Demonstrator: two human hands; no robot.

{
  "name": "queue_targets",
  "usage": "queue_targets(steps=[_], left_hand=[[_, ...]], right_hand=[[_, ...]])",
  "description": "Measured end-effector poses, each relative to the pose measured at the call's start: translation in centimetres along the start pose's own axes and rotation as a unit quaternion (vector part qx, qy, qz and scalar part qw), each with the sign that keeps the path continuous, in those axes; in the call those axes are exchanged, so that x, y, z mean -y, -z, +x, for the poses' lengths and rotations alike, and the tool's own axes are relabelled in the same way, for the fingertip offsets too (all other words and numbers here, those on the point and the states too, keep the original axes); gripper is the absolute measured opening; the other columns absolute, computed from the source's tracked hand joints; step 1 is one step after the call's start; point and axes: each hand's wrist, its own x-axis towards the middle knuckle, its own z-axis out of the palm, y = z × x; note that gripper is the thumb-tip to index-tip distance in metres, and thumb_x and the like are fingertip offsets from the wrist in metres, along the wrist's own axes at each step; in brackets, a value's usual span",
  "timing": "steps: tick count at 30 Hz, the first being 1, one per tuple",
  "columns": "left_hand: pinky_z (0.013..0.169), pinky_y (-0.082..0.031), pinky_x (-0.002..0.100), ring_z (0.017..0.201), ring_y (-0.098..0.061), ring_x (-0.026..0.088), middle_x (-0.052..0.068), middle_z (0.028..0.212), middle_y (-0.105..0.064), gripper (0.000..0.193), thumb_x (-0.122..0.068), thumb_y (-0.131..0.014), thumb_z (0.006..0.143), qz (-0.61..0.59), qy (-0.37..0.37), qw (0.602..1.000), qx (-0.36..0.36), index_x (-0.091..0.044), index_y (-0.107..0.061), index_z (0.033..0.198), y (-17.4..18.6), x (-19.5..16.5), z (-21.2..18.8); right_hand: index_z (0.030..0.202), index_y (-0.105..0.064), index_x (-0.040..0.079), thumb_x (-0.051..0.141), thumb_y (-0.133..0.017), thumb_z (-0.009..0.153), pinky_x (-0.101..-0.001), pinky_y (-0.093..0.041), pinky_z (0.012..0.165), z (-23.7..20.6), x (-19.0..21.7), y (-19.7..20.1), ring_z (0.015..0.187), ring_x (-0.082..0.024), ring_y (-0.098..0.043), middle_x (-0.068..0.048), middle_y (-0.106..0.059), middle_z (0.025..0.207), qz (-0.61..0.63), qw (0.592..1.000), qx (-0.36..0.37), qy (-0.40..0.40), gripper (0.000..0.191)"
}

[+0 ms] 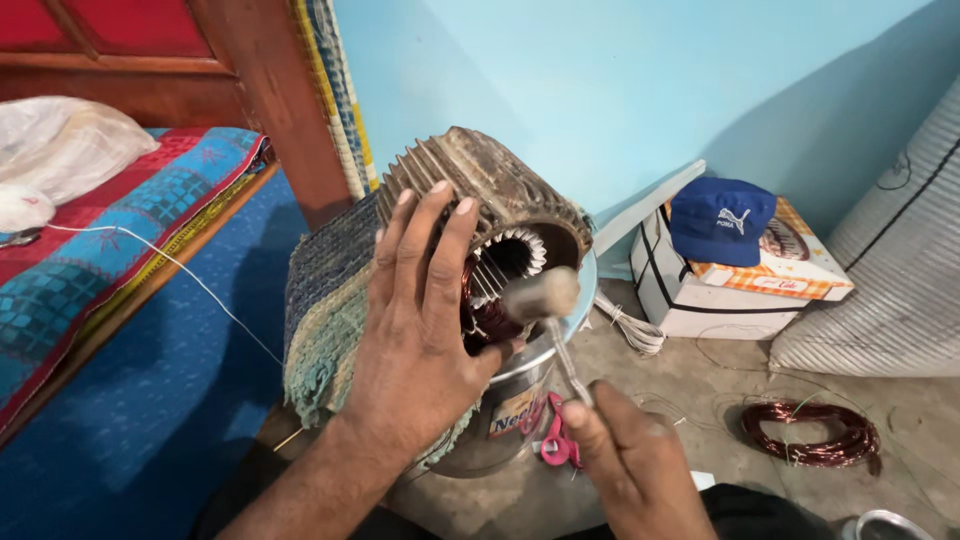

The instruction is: The person winds copper wire into the slots of a motor stator, using a rubber mallet to tap the coils into place and a wooden stick to adjust the wire. The person then inserts a white insulating strip between the windings.

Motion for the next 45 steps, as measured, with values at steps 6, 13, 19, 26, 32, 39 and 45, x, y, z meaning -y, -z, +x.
queue_targets(steps=[6,13,19,26,32,39,45], left_hand=[[0.126,-0.024,0.065,0.152,-0.022,0.050,0.019,0.159,-0.026,0.125,-0.031,-0.098,0.061,0.000,-0.002,1.000,-0.010,-0.012,-0.020,0.157,-0.4,0.4,0.0],[0.125,-0.031,0.062,0.151,-0.030,0.049,0.020,0.159,-0.032,0.119,-0.032,-0.098,0.064,0.005,-0.016,1.000,-0.025,-0.009,-0.027,0.156,-0.4,0.8,-0.2],[0.123,-0.032,0.061,0.150,-0.030,0.049,0.021,0.158,-0.033,0.123,-0.038,-0.100,0.060,0.018,-0.019,0.999,-0.025,-0.008,-0.027,0.155,-0.2,0.5,0.2],[0.123,-0.033,0.053,0.150,-0.031,0.044,0.014,0.161,-0.034,0.130,-0.035,-0.100,0.050,0.003,-0.019,0.999,0.030,-0.009,-0.030,0.155,2.1,1.1,0.5],[0.123,-0.036,0.051,0.149,-0.039,0.043,0.013,0.157,-0.045,0.120,-0.029,-0.099,0.049,-0.029,-0.002,1.000,-0.003,-0.010,-0.040,0.152,1.7,0.8,0.3],[0.123,-0.037,0.050,0.149,-0.040,0.043,0.014,0.156,-0.048,0.106,-0.021,-0.094,0.060,-0.025,0.011,1.000,-0.014,-0.010,-0.041,0.152,2.0,0.0,0.2],[0.122,-0.033,0.053,0.148,-0.035,0.044,0.016,0.157,-0.043,0.117,-0.037,-0.096,0.059,-0.005,-0.014,1.000,-0.002,-0.009,-0.035,0.154,2.5,0.1,0.2]], right_hand=[[0.090,-0.066,0.007,0.033,-0.057,0.098,-0.0382,-0.041,0.044,0.8,-0.3,1.1,0.041,-0.020,-0.051,-0.008,-0.050,0.049,-0.054,0.979,-0.152,0.126,0.029],[0.090,-0.060,0.013,0.039,-0.062,0.095,-0.0502,-0.049,0.047,3.2,0.7,1.3,0.047,-0.034,-0.064,-0.012,-0.066,0.057,-0.373,0.910,-0.073,0.164,0.027],[0.096,-0.063,0.011,0.040,-0.058,0.098,-0.0447,-0.049,0.045,2.9,-1.4,0.8,0.047,-0.031,-0.064,-0.012,-0.067,0.056,-0.283,0.948,-0.039,0.141,0.030],[0.086,-0.060,0.002,0.041,-0.048,0.099,-0.0361,-0.034,0.030,-1.5,2.8,-1.1,0.031,-0.020,-0.042,-0.008,-0.045,0.046,0.439,0.887,-0.026,-0.138,0.043],[0.083,-0.057,0.002,0.045,-0.054,0.100,-0.0413,-0.029,0.028,-1.8,8.7,-7.3,0.029,-0.024,-0.037,-0.012,-0.041,0.045,0.502,0.760,-0.165,-0.379,0.047],[0.078,-0.056,0.005,0.042,-0.053,0.100,-0.0335,-0.023,0.025,-2.9,8.7,-9.0,0.025,-0.017,-0.032,-0.006,-0.039,0.039,0.494,0.836,-0.094,-0.219,0.043],[0.075,-0.058,0.003,0.041,-0.050,0.100,-0.0339,-0.030,0.026,-3.3,8.9,-7.3,0.027,-0.016,-0.038,-0.005,-0.044,0.042,0.417,0.891,-0.069,-0.164,0.046]])
